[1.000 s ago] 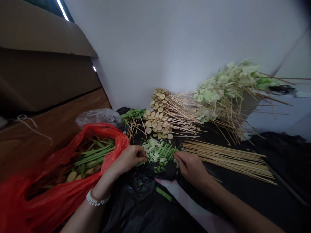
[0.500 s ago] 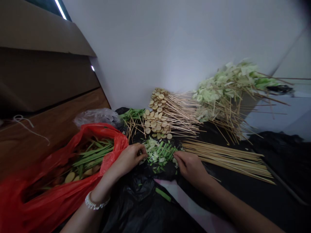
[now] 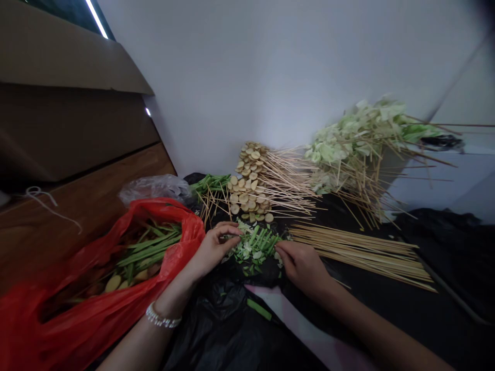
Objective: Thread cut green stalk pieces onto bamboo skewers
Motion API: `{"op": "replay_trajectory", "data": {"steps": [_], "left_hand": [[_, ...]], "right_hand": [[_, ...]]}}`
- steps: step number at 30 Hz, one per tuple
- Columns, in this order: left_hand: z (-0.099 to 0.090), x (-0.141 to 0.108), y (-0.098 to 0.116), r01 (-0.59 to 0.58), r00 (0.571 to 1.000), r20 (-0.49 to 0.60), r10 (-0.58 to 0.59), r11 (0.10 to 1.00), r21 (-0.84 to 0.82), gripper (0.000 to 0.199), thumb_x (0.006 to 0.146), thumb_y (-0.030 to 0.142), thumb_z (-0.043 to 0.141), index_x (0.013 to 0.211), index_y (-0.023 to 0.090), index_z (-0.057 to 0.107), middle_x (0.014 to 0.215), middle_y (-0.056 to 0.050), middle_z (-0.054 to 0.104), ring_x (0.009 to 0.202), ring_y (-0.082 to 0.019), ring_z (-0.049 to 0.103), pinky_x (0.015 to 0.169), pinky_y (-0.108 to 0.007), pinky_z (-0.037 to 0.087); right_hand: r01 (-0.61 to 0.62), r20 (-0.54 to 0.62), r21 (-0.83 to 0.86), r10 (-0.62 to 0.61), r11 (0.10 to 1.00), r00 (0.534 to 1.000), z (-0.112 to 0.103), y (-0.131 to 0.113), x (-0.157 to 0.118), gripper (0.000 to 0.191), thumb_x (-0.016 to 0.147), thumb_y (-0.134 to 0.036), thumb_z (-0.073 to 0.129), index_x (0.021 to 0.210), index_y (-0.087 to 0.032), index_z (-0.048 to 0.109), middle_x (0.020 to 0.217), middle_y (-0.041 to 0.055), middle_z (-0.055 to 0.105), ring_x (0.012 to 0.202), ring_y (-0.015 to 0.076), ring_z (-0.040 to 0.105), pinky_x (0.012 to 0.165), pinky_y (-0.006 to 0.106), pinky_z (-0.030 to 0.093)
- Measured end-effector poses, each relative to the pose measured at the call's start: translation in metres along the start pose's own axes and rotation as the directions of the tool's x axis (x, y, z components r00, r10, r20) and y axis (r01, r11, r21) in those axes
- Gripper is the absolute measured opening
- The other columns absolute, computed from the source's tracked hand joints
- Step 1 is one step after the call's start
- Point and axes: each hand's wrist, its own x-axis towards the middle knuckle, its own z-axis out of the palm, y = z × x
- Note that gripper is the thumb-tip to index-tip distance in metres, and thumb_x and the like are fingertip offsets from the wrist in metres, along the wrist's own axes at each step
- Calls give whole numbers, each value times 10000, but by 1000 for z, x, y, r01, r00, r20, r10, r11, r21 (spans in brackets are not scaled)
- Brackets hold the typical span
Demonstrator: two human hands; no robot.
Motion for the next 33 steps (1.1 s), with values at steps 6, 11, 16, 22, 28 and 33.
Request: {"op": "replay_trajectory", "data": {"steps": [6, 11, 16, 22, 28, 33], "left_hand": [[3, -3, -2, 232, 973, 81, -217, 916, -328, 346, 772, 437, 665, 992, 213, 520, 952, -38, 678, 728, -147, 664, 610, -238, 497], [6, -3, 0, 262, 965, 92, -247, 862, -433, 522, 691, 297, 769, 1143, 180, 535, 896, -48, 694, 830, -156, 676, 747, -261, 539], [7, -3, -2, 304, 950, 86, -302, 819, -486, 440, 665, 184, 795, 1063, 133, 614, 930, -92, 724, 895, -179, 689, 835, -280, 543], [8, -4, -2, 358, 925, 81, -370, 785, -506, 328, 647, 144, 810, 925, 113, 640, 888, -99, 738, 840, -195, 710, 768, -276, 573], [10, -5, 2, 347, 929, 68, -365, 788, -509, 358, 594, 125, 838, 908, 105, 666, 841, -79, 746, 801, -168, 713, 776, -246, 567], [9, -5, 1, 343, 932, 70, -356, 800, -493, 373, 565, 163, 858, 894, 113, 688, 825, -73, 751, 792, -159, 711, 774, -235, 561]], "right_hand": [[-12, 17, 0, 12, 1000, 1000, 0, -1, 0, 268, 937, -218, 378, 752, -202, 570, 726, 21, 630, 694, 146, 571, 652, 241, 346], [-2, 13, -7, 2, 1000, 1000, 1, -3, 0, 275, 935, -212, 379, 729, -202, 561, 703, 16, 620, 662, 139, 562, 632, 240, 341], [3, 16, -7, -3, 1000, 1000, 3, -2, -1, 273, 935, -206, 380, 731, -201, 560, 706, 16, 617, 674, 140, 565, 639, 239, 347], [0, 44, -22, 1, 1000, 999, 4, -4, -2, 270, 940, -207, 379, 737, -204, 557, 716, 16, 620, 690, 143, 577, 643, 238, 344], [3, 55, -28, -1, 1000, 998, 4, -4, -2, 267, 940, -200, 373, 762, -201, 572, 737, 23, 629, 713, 149, 588, 658, 240, 353], [-1, 64, -31, 3, 1000, 998, 3, -5, -2, 268, 938, -200, 375, 747, -199, 562, 713, 19, 617, 692, 147, 581, 646, 242, 347]]}}
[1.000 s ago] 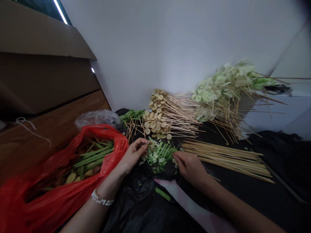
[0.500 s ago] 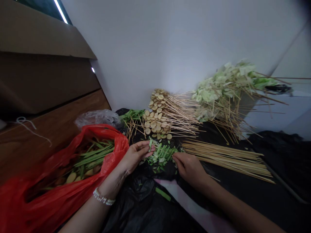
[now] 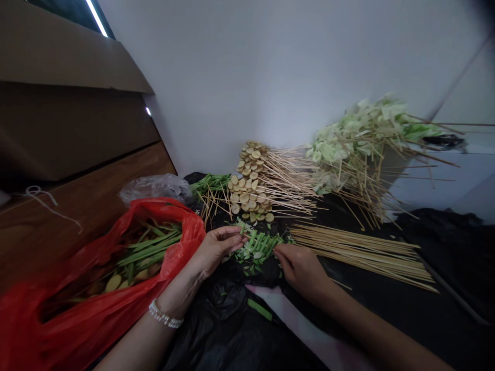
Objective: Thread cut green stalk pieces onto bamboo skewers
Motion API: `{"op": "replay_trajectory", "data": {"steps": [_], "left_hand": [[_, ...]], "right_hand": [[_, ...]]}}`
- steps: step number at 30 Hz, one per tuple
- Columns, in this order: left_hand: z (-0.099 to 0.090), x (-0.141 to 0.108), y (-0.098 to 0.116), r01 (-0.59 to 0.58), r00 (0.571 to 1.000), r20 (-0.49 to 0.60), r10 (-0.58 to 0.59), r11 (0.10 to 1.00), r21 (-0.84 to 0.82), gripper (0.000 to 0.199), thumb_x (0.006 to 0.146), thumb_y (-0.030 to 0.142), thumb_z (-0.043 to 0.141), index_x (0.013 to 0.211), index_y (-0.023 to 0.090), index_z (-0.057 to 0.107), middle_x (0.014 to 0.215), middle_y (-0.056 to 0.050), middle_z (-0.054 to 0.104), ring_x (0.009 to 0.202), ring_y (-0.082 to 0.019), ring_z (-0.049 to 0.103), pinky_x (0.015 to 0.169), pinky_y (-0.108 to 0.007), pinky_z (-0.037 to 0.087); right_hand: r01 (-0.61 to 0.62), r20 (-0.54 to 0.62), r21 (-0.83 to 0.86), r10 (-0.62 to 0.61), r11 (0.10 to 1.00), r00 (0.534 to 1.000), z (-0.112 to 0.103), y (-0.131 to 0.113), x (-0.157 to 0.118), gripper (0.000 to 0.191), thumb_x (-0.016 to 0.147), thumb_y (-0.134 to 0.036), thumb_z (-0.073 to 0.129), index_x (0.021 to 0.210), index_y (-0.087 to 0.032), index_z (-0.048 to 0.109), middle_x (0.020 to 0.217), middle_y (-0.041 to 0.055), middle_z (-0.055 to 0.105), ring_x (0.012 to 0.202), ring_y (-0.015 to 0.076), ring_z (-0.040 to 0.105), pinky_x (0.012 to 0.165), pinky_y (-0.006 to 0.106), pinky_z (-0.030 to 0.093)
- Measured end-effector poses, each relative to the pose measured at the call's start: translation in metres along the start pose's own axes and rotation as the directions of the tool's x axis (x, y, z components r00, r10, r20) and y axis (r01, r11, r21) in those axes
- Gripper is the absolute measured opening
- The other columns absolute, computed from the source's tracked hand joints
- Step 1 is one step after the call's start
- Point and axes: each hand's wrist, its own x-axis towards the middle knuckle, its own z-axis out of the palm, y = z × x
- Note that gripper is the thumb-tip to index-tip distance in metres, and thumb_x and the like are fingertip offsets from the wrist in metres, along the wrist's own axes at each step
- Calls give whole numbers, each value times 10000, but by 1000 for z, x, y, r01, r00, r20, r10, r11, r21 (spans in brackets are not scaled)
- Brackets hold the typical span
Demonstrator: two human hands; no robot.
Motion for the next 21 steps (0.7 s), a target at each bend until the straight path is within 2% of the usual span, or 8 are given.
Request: {"op": "replay_trajectory", "data": {"steps": [6, 15, 21], "left_hand": [[-2, 4, -6, 0, 1000, -1, 0, 1000, 23, 402, 505, 197, 885, 857, 103, 713, 785, -74, 752, 753, -153, 709, 739, -214, 558], [-6, 4, -4, 129, 991, 55, -125, 989, -77, 375, 477, 133, 891, 812, 116, 723, 787, -63, 749, 756, -153, 708, 729, -209, 558], [-7, 4, -6, 144, 989, 42, -140, 983, -117, 340, 445, 89, 891, 738, 120, 721, 733, -17, 725, 686, -102, 676, 715, -192, 538]], "right_hand": [[-18, 1, -19, 18, 1000, 1000, 0, -2, -1, 264, 932, -200, 385, 722, -200, 544, 706, 14, 614, 685, 145, 577, 643, 242, 335], [-7, 16, -15, 7, 1000, 1000, 4, -2, -4, 265, 937, -204, 367, 724, -203, 523, 711, 15, 608, 698, 145, 576, 654, 240, 336], [18, 13, -15, -18, 1000, 1000, 3, -5, -5, 269, 936, -193, 355, 722, -201, 519, 714, 19, 609, 688, 148, 574, 646, 251, 329]]}}
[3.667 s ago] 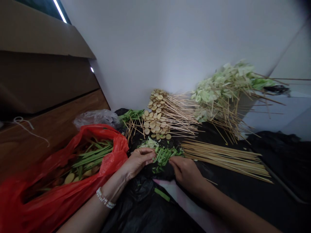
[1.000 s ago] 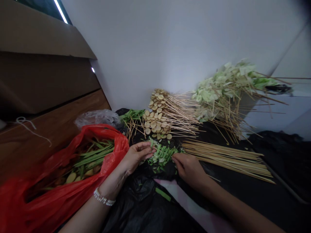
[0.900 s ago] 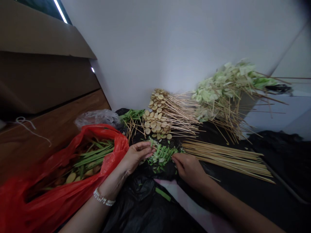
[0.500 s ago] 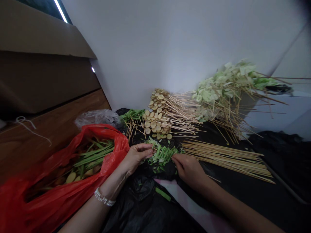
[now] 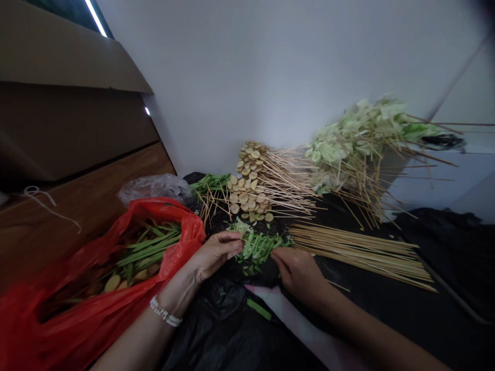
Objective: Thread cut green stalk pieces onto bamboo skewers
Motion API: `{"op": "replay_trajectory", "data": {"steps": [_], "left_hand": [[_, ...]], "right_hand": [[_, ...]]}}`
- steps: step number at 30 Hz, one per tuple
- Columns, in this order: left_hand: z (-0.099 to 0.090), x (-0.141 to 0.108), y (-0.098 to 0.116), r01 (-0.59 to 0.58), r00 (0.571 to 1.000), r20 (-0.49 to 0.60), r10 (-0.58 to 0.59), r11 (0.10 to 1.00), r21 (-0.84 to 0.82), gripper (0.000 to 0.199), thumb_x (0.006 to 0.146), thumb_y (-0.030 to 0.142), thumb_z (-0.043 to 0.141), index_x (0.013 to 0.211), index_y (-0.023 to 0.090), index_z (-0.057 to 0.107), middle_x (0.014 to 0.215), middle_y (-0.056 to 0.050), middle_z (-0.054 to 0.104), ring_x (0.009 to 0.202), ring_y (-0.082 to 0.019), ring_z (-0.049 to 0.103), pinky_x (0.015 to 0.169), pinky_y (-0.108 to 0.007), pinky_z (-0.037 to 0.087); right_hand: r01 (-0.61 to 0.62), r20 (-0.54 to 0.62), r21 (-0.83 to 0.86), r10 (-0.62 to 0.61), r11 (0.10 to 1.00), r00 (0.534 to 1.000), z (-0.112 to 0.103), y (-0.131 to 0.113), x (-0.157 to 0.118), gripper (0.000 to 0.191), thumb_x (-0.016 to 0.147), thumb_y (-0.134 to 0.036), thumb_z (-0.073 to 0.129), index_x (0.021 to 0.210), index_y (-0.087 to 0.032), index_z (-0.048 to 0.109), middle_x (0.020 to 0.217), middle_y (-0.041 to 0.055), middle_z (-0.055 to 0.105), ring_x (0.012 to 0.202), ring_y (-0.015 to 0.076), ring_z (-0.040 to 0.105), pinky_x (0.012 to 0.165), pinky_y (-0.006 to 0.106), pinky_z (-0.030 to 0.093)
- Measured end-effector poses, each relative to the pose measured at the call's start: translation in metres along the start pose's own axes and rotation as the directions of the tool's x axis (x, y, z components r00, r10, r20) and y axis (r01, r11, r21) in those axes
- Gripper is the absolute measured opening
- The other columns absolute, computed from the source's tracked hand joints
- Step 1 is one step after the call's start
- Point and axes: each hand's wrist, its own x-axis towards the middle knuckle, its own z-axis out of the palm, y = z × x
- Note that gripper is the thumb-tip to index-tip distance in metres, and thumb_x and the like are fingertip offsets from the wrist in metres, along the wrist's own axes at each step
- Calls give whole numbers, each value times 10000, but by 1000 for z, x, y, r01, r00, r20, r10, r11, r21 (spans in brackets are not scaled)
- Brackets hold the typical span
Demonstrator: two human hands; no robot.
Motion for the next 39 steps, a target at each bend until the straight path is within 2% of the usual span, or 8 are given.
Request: {"op": "replay_trajectory", "data": {"steps": [11, 15, 20, 24, 27, 32, 36, 39], "left_hand": [[11, -7, -4, -62, 998, 35, 60, 996, 60, 344, 476, 190, 893, 782, 160, 738, 783, 7, 695, 715, -89, 633, 720, -210, 497], [11, -4, -5, -220, 975, 101, 198, 931, 291, 356, 614, 242, 829, 951, 185, 731, 939, -39, 715, 847, -139, 639, 816, -263, 478], [10, 0, -12, -538, 836, 356, 416, 499, 680, 213, 829, 271, 627, 1003, 185, 716, 1009, -79, 697, 963, -196, 614, 900, -343, 447], [17, -7, -18, -669, 711, 637, 298, 8, 743, 310, 920, 285, 480, 1184, 286, 643, 1283, -67, 587, 1229, -234, 462, 1036, -429, 339], [21, -8, -24, -652, 710, 670, 216, -160, 742, 325, 910, 331, 499, 1208, 295, 626, 1342, -58, 553, 1298, -265, 391, 1047, -475, 314], [14, 1, -25, -642, 709, 590, 387, 9, 766, 257, 899, 297, 517, 1069, 232, 699, 1153, -72, 675, 1166, -232, 528, 1000, -404, 386], [6, 4, -18, -568, 732, 329, 597, 267, 779, 79, 765, 280, 690, 784, 217, 735, 920, -66, 717, 924, -218, 628, 878, -316, 443], [5, 2, -14, -516, 777, 139, 614, 496, 698, 83, 687, 246, 752, 731, 198, 701, 781, -34, 701, 790, -187, 636, 781, -264, 455]], "right_hand": [[30, -48, 35, -29, 999, 998, -4, 1, 4, 271, 937, -190, 365, 767, -197, 575, 736, 32, 637, 708, 150, 587, 662, 239, 359], [0, -167, 34, 5, 999, 986, -15, 13, 9, 267, 931, -221, 394, 761, -191, 597, 715, 36, 644, 683, 158, 588, 653, 247, 370], [-22, -230, 41, 31, 999, 973, -21, 22, 12, 241, 917, -226, 423, 786, -195, 623, 747, 37, 673, 702, 170, 615, 662, 254, 390], [-37, -221, 31, 43, 999, 974, -20, 22, 13, 241, 912, -220, 422, 790, -197, 628, 762, 41, 681, 714, 175, 620, 670, 258, 398], [-37, -212, 32, 44, 999, 976, -20, 21, 13, 247, 913, -217, 419, 779, -195, 625, 742, 39, 674, 690, 168, 611, 658, 255, 395], [-33, -217, 27, 38, 999, 975, -21, 21, 13, 256, 921, -227, 417, 779, -195, 628, 749, 39, 674, 704, 167, 611, 668, 251, 392], [-31, -205, 26, 36, 999, 978, -20, 22, 12, 259, 922, -229, 417, 782, -189, 632, 739, 42, 670, 697, 168, 605, 667, 257, 390], [-35, -196, 34, 41, 999, 980, -19, 22, 11, 262, 923, -228, 416, 783, -194, 636, 750, 41, 675, 710, 166, 608, 669, 257, 388]]}}
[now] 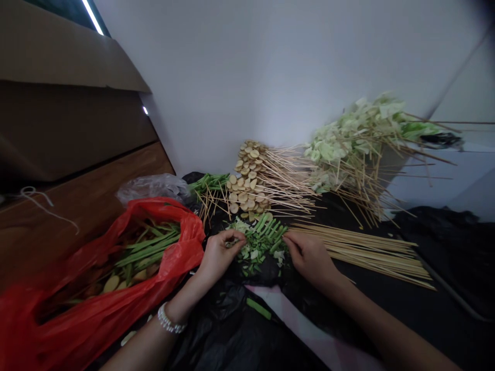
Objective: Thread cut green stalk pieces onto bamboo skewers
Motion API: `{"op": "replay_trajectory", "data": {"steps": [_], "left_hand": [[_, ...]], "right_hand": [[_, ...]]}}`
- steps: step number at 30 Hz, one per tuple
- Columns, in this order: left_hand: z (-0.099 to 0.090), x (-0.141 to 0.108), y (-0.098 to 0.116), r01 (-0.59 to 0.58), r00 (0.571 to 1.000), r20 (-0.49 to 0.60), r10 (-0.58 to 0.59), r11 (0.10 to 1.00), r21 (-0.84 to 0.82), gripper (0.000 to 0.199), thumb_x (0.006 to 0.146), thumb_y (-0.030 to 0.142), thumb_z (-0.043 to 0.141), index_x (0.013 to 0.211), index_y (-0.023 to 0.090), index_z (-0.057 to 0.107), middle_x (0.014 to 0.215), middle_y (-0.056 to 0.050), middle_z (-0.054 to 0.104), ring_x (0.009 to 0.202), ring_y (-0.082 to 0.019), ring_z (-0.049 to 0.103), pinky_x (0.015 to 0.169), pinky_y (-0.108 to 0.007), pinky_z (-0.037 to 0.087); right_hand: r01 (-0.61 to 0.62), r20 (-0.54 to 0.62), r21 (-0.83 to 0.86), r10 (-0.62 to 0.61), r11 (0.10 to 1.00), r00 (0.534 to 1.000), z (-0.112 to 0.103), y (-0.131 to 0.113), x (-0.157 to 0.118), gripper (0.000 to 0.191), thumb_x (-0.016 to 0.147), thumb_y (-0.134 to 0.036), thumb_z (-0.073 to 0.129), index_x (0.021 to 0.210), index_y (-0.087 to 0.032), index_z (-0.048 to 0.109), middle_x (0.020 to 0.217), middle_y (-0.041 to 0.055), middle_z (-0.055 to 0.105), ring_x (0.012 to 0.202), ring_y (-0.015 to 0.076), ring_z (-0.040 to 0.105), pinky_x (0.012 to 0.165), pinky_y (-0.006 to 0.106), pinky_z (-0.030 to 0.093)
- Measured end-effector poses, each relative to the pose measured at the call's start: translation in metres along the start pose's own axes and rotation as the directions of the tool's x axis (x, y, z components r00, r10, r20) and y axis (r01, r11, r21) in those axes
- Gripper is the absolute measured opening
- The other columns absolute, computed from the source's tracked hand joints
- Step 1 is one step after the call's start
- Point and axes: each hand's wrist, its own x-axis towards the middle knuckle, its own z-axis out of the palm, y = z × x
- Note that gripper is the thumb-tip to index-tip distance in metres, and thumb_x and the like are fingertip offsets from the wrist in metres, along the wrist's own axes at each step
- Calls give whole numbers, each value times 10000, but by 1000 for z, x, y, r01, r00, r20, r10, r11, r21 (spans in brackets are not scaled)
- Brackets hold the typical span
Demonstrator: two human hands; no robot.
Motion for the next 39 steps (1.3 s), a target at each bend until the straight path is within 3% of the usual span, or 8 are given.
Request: {"op": "replay_trajectory", "data": {"steps": [6, 13, 22, 27, 35, 39], "left_hand": [[3, 2, 9, 197, 980, 62, -187, 918, -345, 390, 659, 286, 780, 1011, 162, 665, 748, -23, 705, 701, -163, 666, 711, -262, 489], [2, 5, 15, 370, 920, 78, -385, 785, -497, 415, 533, 343, 856, 833, 131, 662, 795, -56, 740, 702, -170, 690, 672, -256, 509], [4, 1, 22, 359, 921, 48, -387, 794, -491, 385, 521, 308, 865, 809, 140, 673, 726, -16, 717, 649, -127, 653, 630, -219, 491], [4, 0, 17, 336, 934, 63, -351, 808, -485, 354, 562, 337, 847, 819, 137, 709, 791, -45, 733, 730, -149, 664, 706, -239, 501], [0, 3, 12, 491, 848, 194, -494, 593, -638, 302, 585, 230, 852, 845, 154, 717, 791, -30, 736, 756, -108, 674, 683, -170, 501], [-2, 4, 12, 505, 831, 227, -508, 519, -690, 263, 641, 128, 810, 888, 149, 722, 834, -42, 735, 759, -100, 675, 657, -156, 511]], "right_hand": [[15, 30, 6, -15, 1000, 999, 3, -4, -3, 258, 930, -228, 410, 794, -190, 626, 721, 29, 651, 673, 152, 584, 645, 250, 368], [36, 81, 15, -37, 999, 996, 6, -10, -6, 256, 934, -223, 399, 780, -195, 601, 725, 27, 639, 683, 147, 572, 650, 245, 357], [32, 154, 24, -36, 999, 987, 9, -14, -8, 270, 928, -199, 382, 724, -203, 559, 693, 14, 617, 652, 141, 562, 620, 244, 341], [28, 148, 17, -30, 999, 988, 11, -13, -8, 260, 923, -193, 392, 728, -200, 563, 699, 17, 624, 666, 143, 570, 632, 243, 345], [22, 164, 16, -25, 1000, 986, 10, -14, -8, 256, 933, -202, 384, 748, -201, 560, 716, 14, 620, 681, 144, 573, 643, 240, 347], [22, 161, 19, -25, 1000, 987, 10, -15, -9, 265, 934, -204, 381, 730, -202, 550, 702, 13, 608, 671, 143, 563, 639, 240, 349]]}}
